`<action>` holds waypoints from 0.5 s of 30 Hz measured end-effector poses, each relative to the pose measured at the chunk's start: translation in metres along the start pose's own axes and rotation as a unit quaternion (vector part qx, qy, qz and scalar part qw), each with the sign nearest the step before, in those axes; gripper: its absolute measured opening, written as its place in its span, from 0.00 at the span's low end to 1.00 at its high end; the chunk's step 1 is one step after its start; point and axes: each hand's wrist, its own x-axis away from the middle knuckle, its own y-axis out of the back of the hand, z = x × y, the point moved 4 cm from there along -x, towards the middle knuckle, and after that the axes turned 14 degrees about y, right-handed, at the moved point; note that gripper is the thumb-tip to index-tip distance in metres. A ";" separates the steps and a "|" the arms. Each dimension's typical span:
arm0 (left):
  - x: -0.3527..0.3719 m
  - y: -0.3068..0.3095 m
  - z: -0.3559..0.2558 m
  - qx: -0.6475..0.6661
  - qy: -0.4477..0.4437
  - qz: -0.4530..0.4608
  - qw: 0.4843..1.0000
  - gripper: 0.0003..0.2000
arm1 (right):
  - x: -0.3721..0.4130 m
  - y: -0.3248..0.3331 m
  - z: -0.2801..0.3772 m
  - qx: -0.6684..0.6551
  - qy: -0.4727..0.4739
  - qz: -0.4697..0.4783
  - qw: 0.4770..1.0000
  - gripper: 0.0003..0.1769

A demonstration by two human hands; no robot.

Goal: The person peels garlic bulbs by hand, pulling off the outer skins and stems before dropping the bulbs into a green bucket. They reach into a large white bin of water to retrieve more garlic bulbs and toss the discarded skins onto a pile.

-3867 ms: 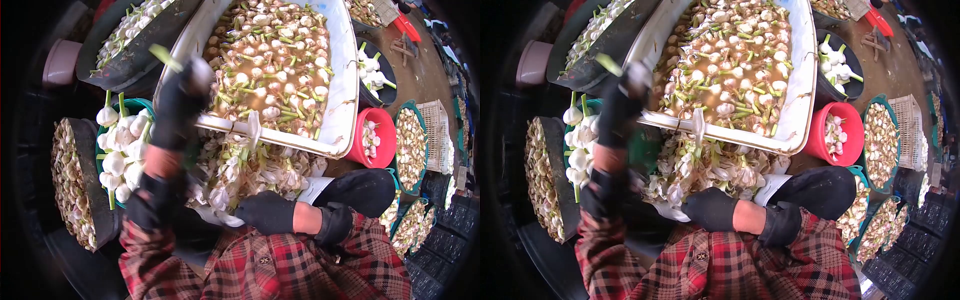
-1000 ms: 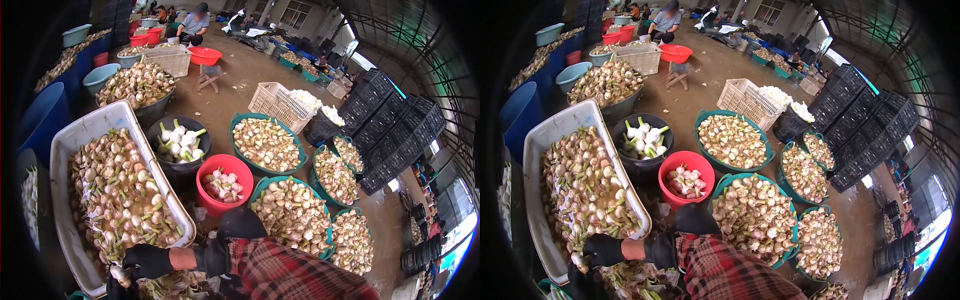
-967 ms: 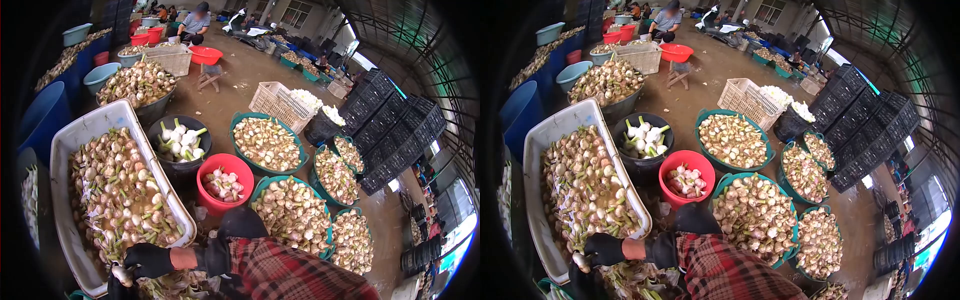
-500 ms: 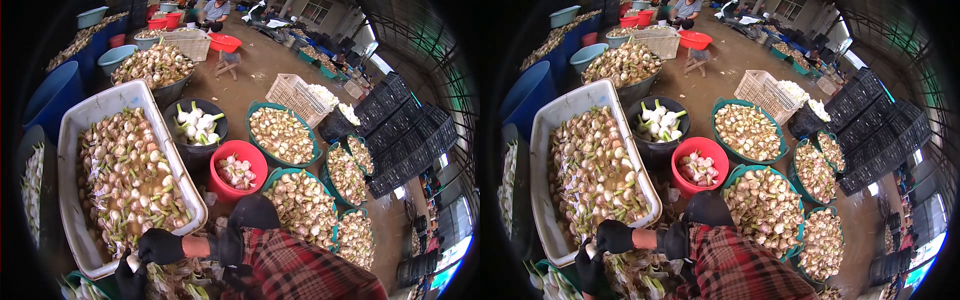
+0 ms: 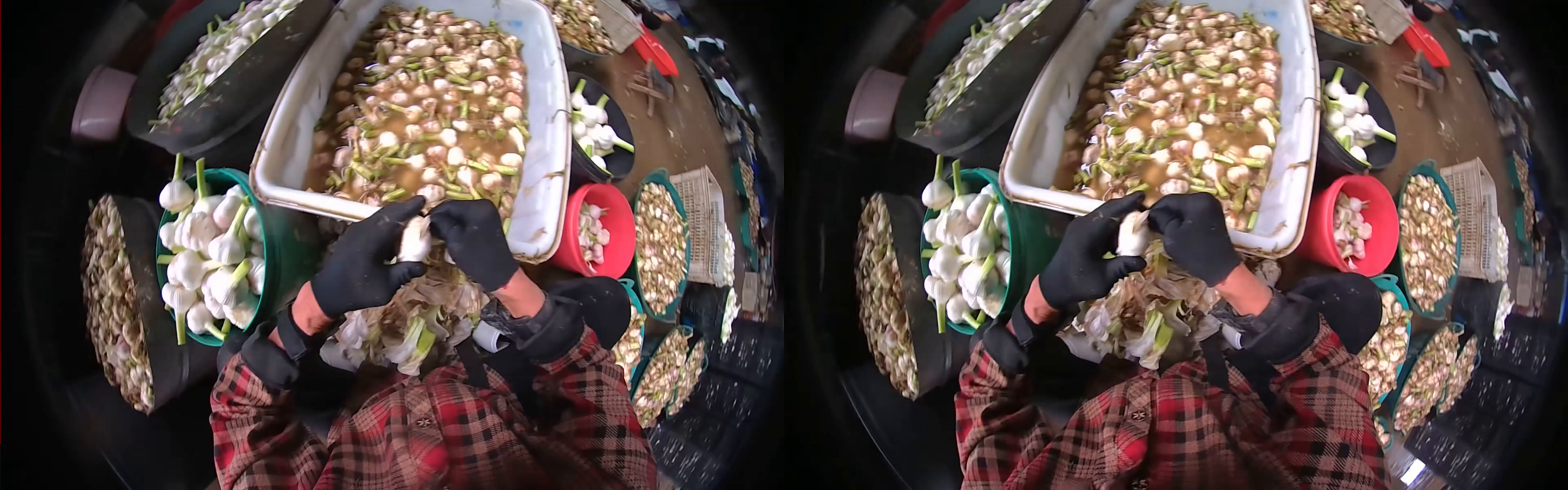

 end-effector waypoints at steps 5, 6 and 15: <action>-0.005 0.001 -0.008 -0.044 -0.075 -0.041 0.995 0.34 | -0.005 0.008 0.000 0.002 -0.065 0.031 0.997 0.07; -0.005 0.002 -0.007 -0.045 -0.077 -0.044 0.995 0.34 | -0.005 0.007 0.000 -0.020 -0.092 0.018 0.995 0.07; -0.002 0.003 0.006 0.075 0.090 -0.118 0.986 0.21 | 0.001 -0.002 -0.005 -0.003 0.006 0.024 1.000 0.08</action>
